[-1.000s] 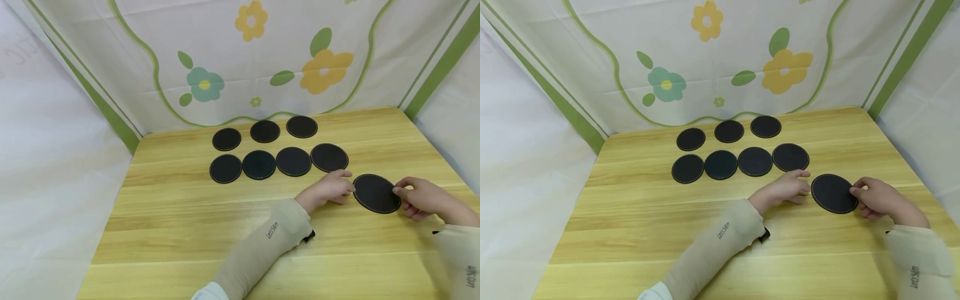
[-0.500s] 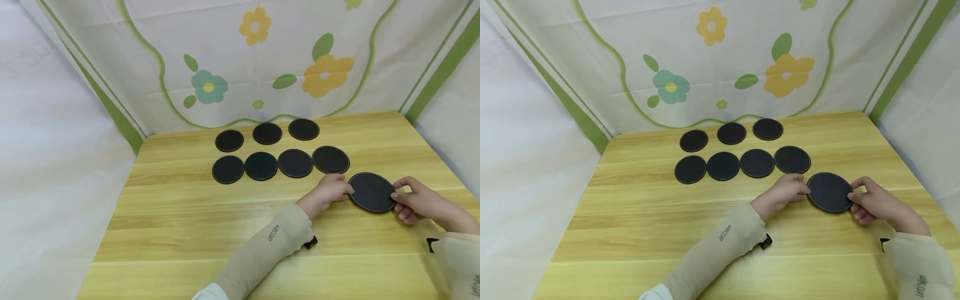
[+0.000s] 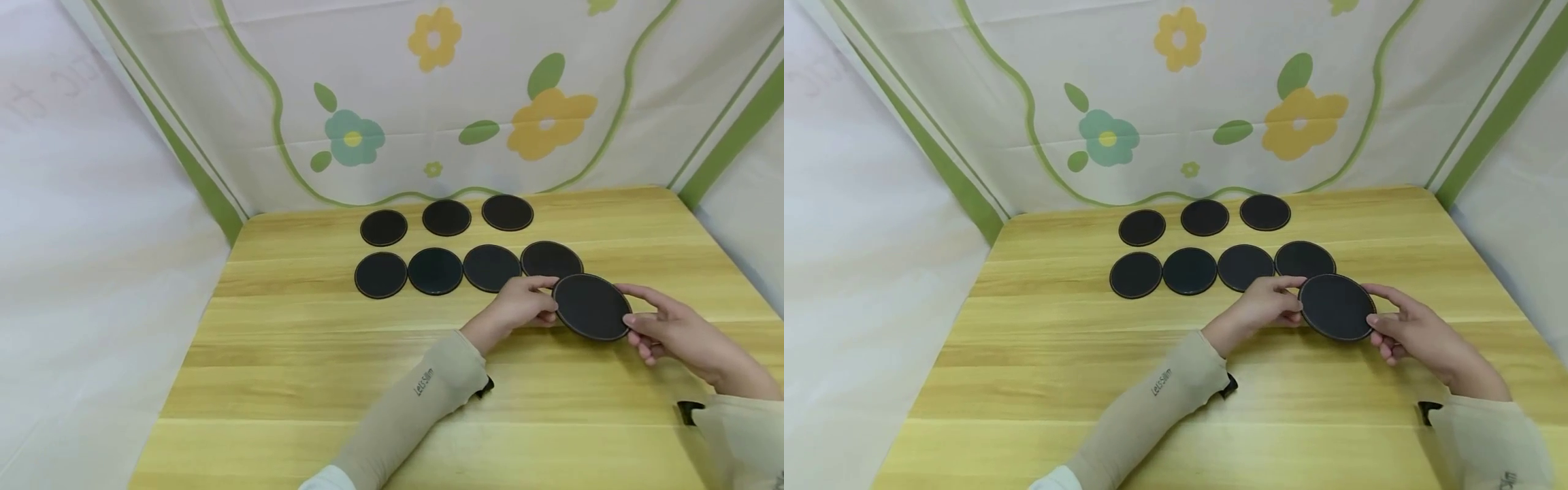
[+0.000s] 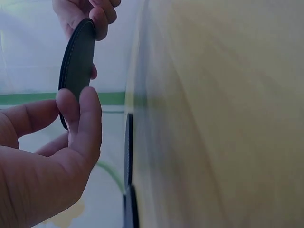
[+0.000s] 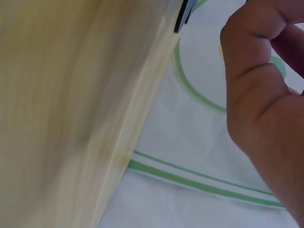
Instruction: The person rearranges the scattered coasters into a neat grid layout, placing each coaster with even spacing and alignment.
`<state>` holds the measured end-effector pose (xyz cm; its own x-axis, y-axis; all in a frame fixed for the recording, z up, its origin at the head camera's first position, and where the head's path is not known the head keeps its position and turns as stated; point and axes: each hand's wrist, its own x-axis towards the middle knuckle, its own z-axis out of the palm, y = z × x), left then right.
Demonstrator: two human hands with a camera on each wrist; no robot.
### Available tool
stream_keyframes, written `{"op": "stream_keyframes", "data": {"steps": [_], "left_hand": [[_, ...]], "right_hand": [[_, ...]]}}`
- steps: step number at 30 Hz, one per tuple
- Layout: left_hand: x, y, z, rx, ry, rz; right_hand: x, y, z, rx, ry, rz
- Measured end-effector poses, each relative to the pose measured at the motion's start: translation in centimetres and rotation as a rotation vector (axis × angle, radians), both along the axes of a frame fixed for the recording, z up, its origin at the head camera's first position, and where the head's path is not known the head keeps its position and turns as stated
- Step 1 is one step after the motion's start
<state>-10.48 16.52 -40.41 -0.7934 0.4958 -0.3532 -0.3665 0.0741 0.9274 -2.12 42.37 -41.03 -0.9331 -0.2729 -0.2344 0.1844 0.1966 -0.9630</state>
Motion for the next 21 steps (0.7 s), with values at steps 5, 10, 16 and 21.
{"op": "stream_keyframes", "data": {"steps": [5, 10, 16, 21], "left_hand": [[-0.2, -2.2, 0.8, -0.05, 0.075, -0.071], [-0.5, -4.6, 1.1, -0.021, 0.118, -0.127], [-0.6, -7.1, 0.9, 0.031, 0.127, -0.164], [-0.6, -8.8, 0.8, 0.008, 0.164, -0.173]], "right_hand": [[-0.5, -1.6, 0.4, -0.12, 0.036, 0.044], [-0.9, -3.4, 1.0, -0.229, 0.06, 0.081], [-1.2, -5.3, 1.4, -0.255, 0.086, 0.108], [-1.6, -6.9, 1.1, -0.248, 0.078, 0.104]]}}
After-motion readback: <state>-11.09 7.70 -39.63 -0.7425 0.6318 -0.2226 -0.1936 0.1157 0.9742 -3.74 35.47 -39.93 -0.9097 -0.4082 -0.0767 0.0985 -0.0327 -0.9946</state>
